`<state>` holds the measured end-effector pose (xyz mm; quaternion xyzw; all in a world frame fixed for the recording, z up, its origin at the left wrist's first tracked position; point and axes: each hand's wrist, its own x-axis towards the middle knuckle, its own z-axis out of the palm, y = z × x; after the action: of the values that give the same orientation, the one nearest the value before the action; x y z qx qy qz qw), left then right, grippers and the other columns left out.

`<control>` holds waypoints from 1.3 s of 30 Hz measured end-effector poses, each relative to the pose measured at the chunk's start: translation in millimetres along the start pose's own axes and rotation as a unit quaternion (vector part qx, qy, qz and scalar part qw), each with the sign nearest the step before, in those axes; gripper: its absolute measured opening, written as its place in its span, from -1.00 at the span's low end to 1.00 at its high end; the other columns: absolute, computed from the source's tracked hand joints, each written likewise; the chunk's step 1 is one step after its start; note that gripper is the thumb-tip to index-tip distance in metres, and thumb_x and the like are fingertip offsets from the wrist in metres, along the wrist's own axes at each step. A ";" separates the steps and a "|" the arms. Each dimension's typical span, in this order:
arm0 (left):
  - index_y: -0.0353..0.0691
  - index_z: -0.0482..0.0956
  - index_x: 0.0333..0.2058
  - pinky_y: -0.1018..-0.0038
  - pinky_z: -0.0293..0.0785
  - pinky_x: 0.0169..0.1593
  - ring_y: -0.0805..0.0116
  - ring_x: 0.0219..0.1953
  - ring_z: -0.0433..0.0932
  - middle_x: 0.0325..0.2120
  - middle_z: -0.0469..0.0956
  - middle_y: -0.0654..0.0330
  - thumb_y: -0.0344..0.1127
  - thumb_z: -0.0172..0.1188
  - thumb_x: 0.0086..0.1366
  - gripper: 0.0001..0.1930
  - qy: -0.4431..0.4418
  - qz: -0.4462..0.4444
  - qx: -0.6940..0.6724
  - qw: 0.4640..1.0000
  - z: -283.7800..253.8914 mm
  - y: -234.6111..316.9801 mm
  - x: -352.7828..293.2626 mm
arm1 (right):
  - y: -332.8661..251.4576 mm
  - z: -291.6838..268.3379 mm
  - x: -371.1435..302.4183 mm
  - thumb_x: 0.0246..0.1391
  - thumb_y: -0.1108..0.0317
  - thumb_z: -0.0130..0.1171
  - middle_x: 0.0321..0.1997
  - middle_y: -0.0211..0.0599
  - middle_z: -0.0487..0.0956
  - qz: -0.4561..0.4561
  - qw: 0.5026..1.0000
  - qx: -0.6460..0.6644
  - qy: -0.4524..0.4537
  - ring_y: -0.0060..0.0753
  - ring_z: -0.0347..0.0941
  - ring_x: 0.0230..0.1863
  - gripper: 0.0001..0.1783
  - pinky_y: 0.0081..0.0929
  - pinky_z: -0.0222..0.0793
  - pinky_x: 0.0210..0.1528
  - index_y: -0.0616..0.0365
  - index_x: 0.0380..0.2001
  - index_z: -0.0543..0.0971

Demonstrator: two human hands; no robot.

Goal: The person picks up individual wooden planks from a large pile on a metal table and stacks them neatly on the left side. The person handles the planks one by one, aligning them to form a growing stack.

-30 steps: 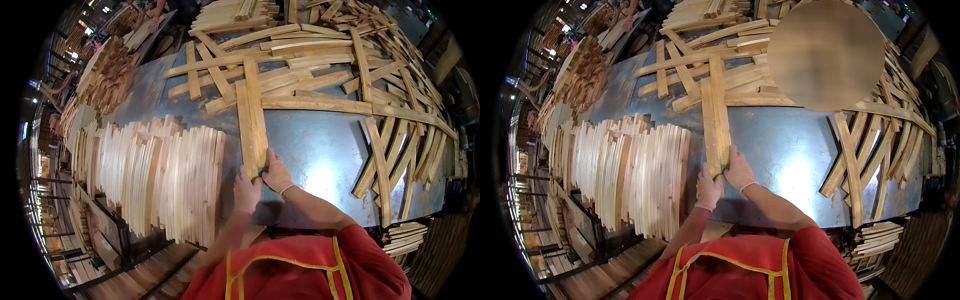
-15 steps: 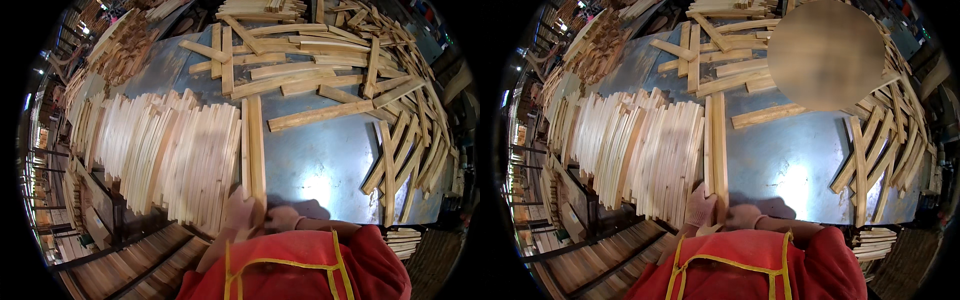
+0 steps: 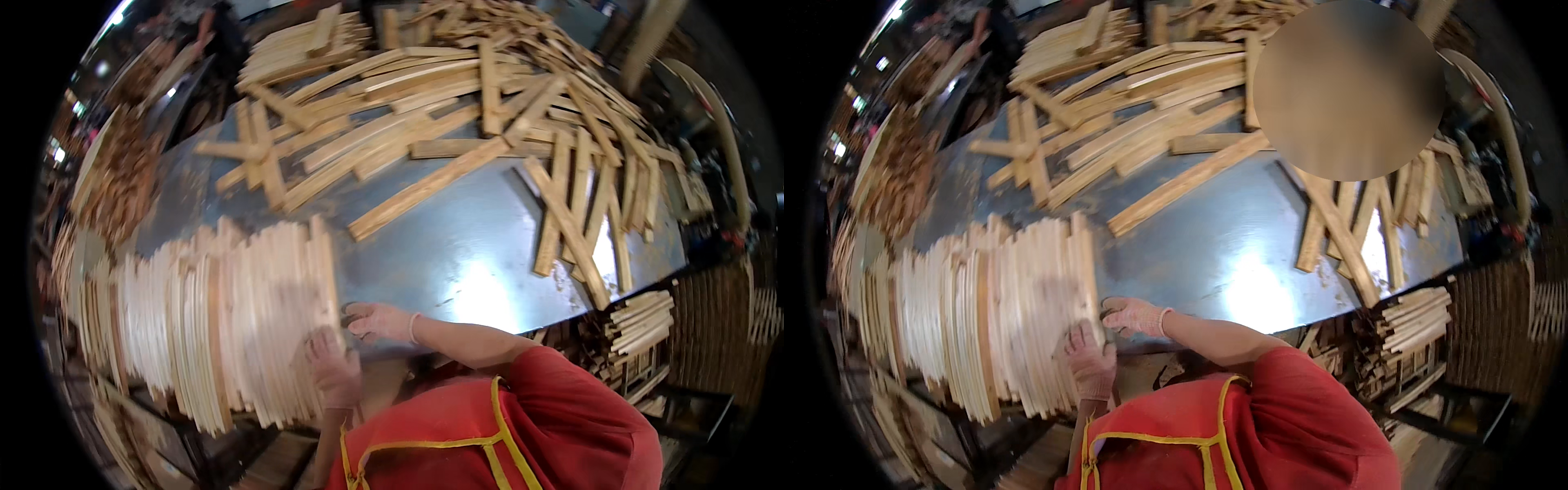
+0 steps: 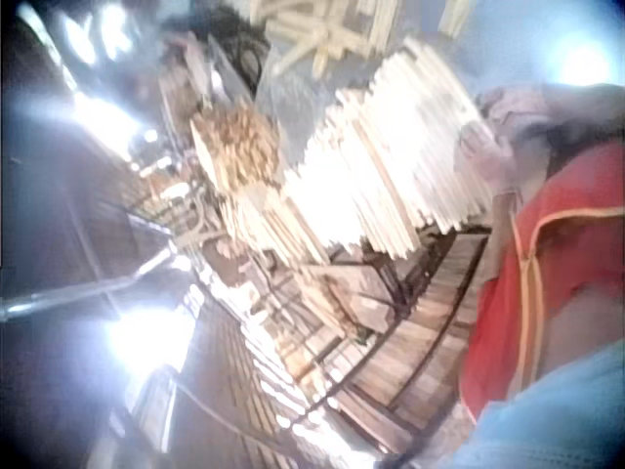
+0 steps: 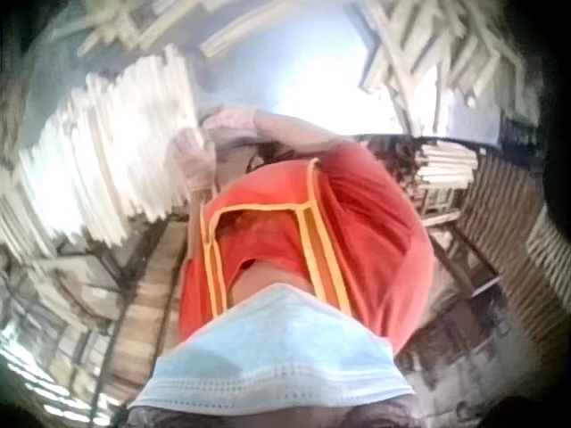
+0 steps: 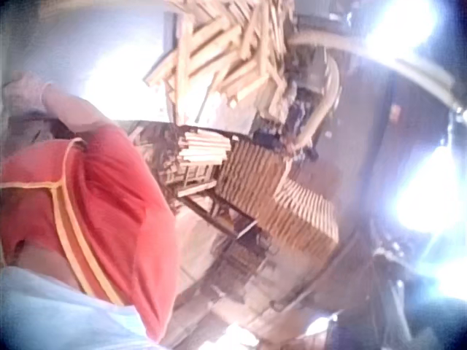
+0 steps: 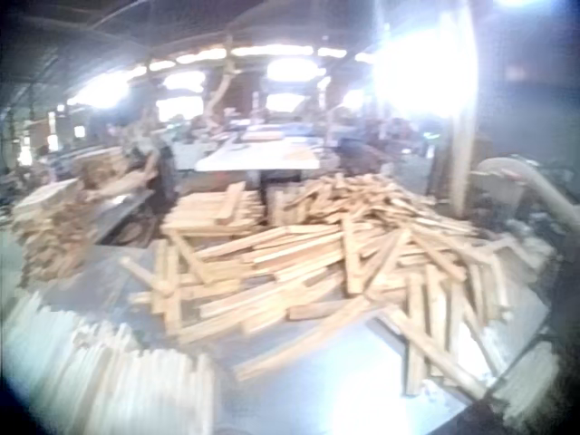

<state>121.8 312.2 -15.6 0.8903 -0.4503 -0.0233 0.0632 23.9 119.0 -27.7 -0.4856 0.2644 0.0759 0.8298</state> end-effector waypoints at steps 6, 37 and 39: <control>-0.19 0.32 0.45 -0.05 0.23 0.47 -0.19 0.40 0.29 0.39 0.34 -0.06 -0.02 0.38 0.23 -0.14 -0.005 0.031 0.101 0.994 15.1 29.7 42.5 | -14.3 -210.8 -136.4 0.18 0.02 0.28 0.16 0.14 0.63 -0.139 0.711 -0.398 0.563 0.23 0.54 0.21 -0.38 -0.01 0.44 0.31 0.17 0.21 0.56; -0.31 0.56 0.13 0.29 0.67 -0.17 0.24 -0.30 0.68 -0.26 0.68 0.07 0.10 0.21 0.52 -0.46 -0.459 -0.247 -0.704 0.483 72.5 120.3 57.7 | -15.4 -215.0 -159.3 0.05 0.54 0.16 0.29 -0.14 0.59 -0.215 0.845 0.331 0.359 -0.20 0.60 0.16 -0.05 -0.21 0.56 0.28 0.13 0.58 0.23; -0.31 0.56 0.10 0.30 0.66 -0.19 0.27 -0.31 0.67 -0.27 0.68 0.07 0.04 0.18 0.55 -0.52 -0.393 -0.142 -0.657 0.627 88.4 95.9 20.9 | -7.6 -195.1 -149.5 0.10 0.58 0.18 0.27 -0.13 0.60 -0.214 0.837 0.327 0.382 -0.19 0.60 0.17 -0.07 -0.20 0.58 0.26 0.11 0.58 0.23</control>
<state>48.9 231.0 -90.1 0.5720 -0.1654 -0.6693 0.4445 -171.3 -30.4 -21.1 -0.2204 0.4596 -0.3863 0.7688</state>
